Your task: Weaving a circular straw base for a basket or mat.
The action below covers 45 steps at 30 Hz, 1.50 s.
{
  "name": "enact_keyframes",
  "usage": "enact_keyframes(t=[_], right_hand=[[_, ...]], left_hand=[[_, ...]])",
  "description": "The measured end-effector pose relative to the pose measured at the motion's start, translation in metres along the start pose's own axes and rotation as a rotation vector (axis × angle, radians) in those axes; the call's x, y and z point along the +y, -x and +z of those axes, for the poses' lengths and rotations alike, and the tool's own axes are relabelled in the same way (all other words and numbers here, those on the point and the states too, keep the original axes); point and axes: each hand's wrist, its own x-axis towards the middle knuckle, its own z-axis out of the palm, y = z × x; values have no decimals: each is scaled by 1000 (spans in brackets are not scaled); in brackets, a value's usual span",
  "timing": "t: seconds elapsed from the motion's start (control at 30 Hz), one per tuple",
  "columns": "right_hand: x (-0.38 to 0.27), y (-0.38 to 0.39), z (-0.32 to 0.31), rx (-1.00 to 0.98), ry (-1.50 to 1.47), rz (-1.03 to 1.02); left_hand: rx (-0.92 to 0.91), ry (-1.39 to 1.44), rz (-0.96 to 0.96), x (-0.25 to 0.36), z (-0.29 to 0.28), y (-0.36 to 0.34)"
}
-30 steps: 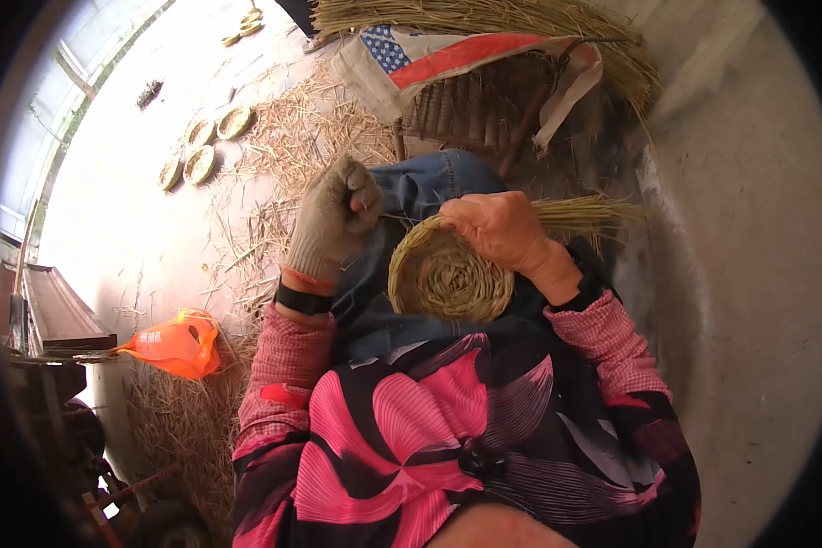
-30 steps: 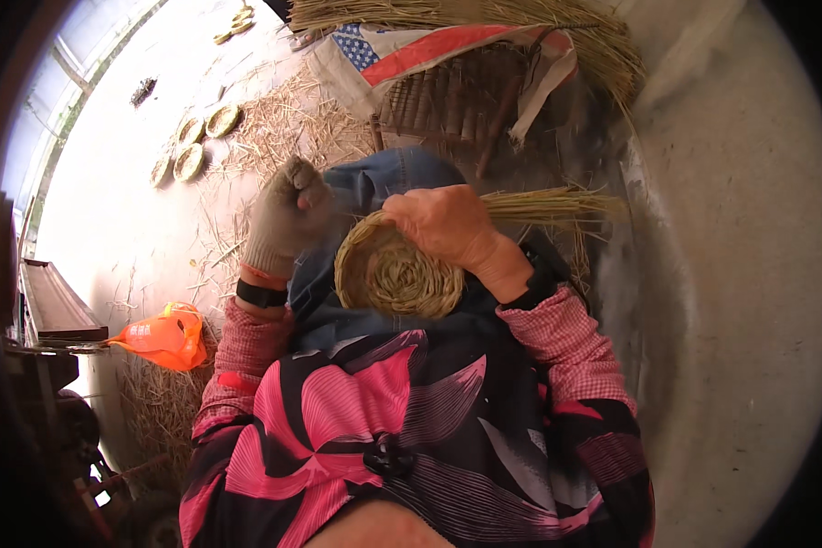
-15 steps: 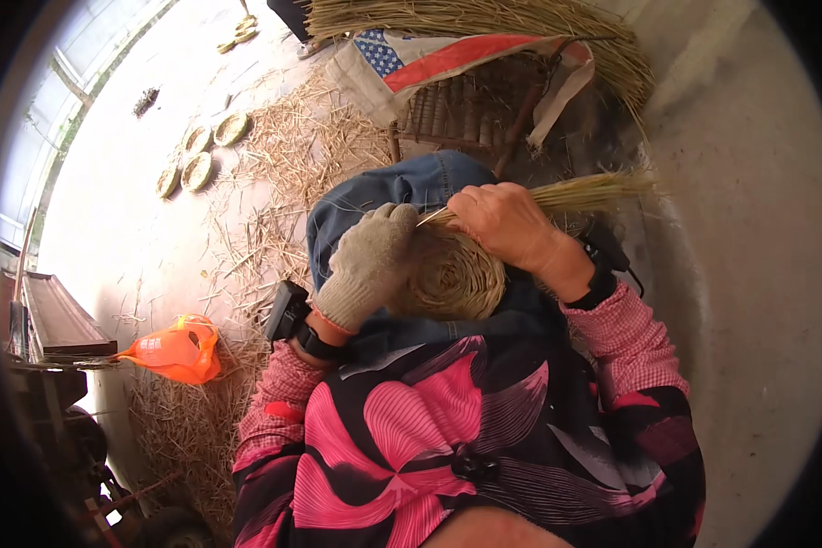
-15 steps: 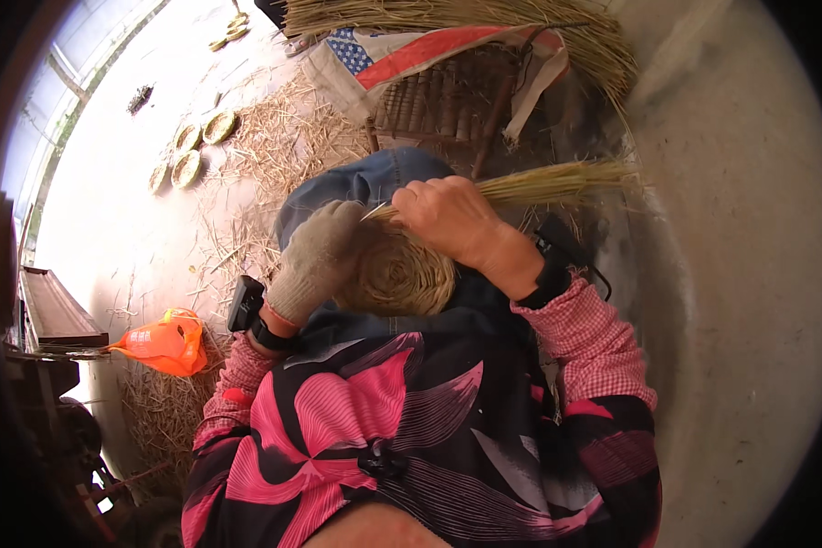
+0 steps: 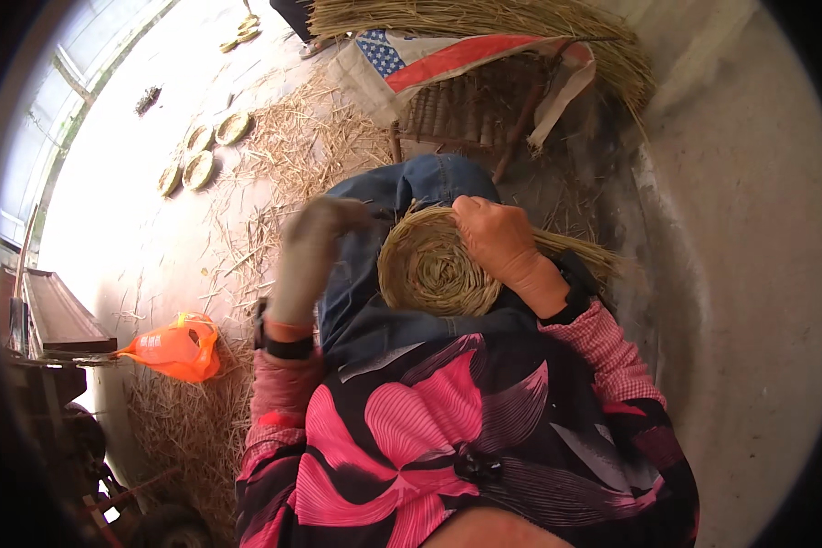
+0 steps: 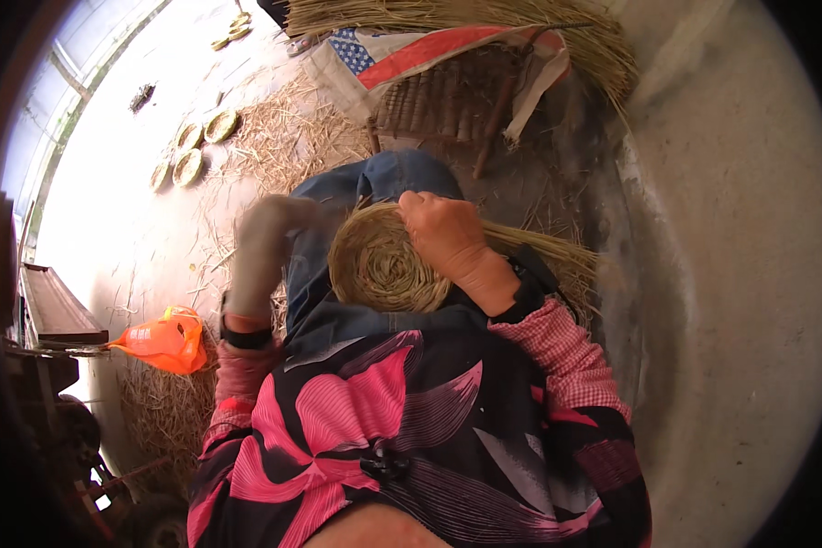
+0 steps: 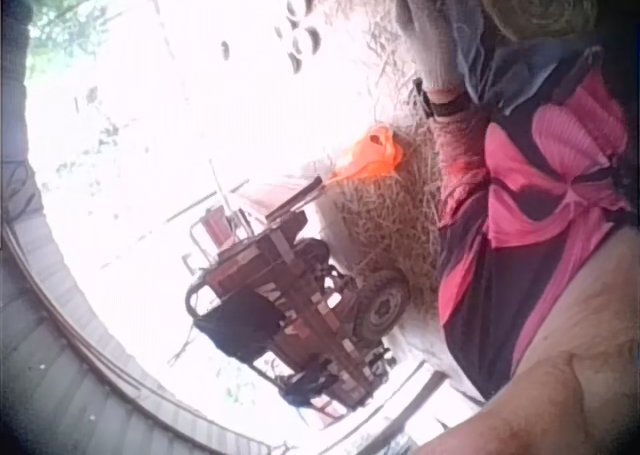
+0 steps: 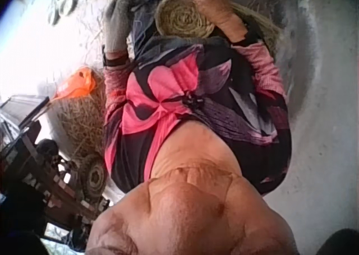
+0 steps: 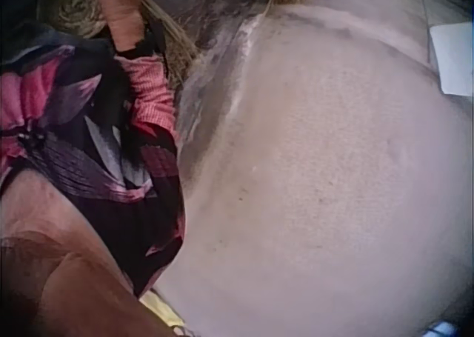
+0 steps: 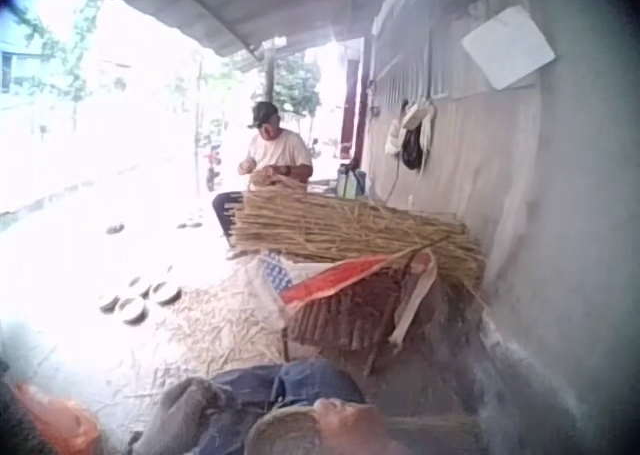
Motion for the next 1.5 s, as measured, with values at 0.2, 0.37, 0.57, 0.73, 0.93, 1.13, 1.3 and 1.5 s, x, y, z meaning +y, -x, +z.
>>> enact_keyframes(t=[0.2, 0.37, 0.57, 0.73, 0.93, 1.13, 1.3, 1.5], right_hand=[[5, -2, 4, -179, 79, 147], [3, -8, 7, -191, 60, 120], [0, -10, 3, -204, 91, 111], [0, -12, 1, -215, 100, 120], [-4, -13, 1, -279, 95, 154], [-9, -13, 3, -205, 133, 93], [-2, -9, -2, -126, 153, 141], [-12, -15, -11, 20, 110, -69]], left_hand=[[38, -729, -712, -47, -56, 43], [-111, -239, -197, 21, -1, 33], [-520, -598, -170, 69, 36, -13], [-520, -623, -167, 69, 42, -17], [-558, -610, -262, 69, 55, -20], [-498, -643, -284, 83, 51, -32], [-601, -665, -255, 83, 26, -24], [-251, -304, -131, 76, 28, -16]])
